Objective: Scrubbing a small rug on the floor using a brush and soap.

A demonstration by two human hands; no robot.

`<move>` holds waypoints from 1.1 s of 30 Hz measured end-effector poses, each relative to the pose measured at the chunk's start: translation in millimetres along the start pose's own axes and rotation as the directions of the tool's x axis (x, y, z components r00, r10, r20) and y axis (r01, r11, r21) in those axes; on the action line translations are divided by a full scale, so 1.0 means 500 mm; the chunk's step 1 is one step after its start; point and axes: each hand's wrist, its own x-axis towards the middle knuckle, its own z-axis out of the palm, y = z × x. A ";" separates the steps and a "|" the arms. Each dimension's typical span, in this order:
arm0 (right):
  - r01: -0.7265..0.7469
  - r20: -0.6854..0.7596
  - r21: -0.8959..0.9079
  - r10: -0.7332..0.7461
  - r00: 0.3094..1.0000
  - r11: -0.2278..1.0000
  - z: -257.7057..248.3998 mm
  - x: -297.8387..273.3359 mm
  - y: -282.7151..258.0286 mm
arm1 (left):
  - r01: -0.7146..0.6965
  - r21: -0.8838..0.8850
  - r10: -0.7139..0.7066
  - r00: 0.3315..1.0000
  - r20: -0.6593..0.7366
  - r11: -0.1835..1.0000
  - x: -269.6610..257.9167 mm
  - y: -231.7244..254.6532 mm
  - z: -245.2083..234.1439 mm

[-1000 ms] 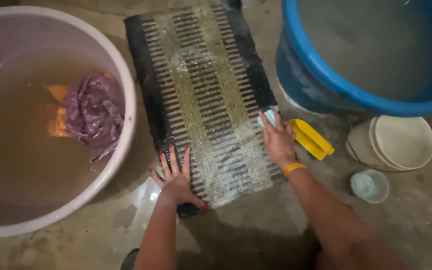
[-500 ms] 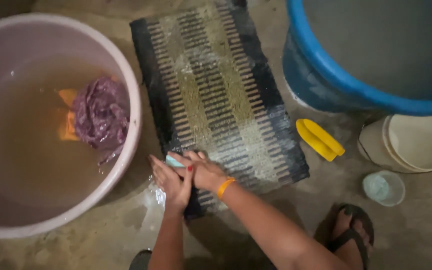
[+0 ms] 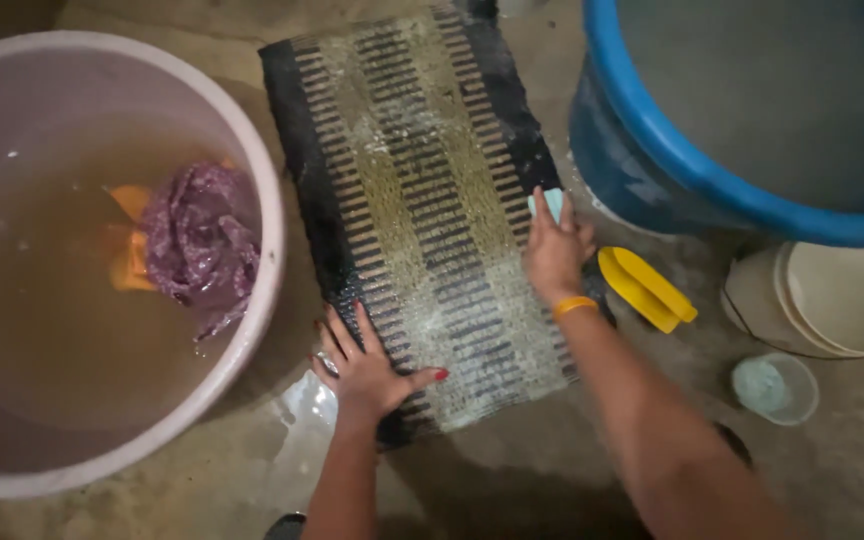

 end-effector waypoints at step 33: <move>-0.155 0.168 -0.049 0.161 0.973 0.987 -0.080 -0.171 -0.059 | 0.017 0.023 -0.020 0.989 0.149 1.000 0.009 0.003 -0.013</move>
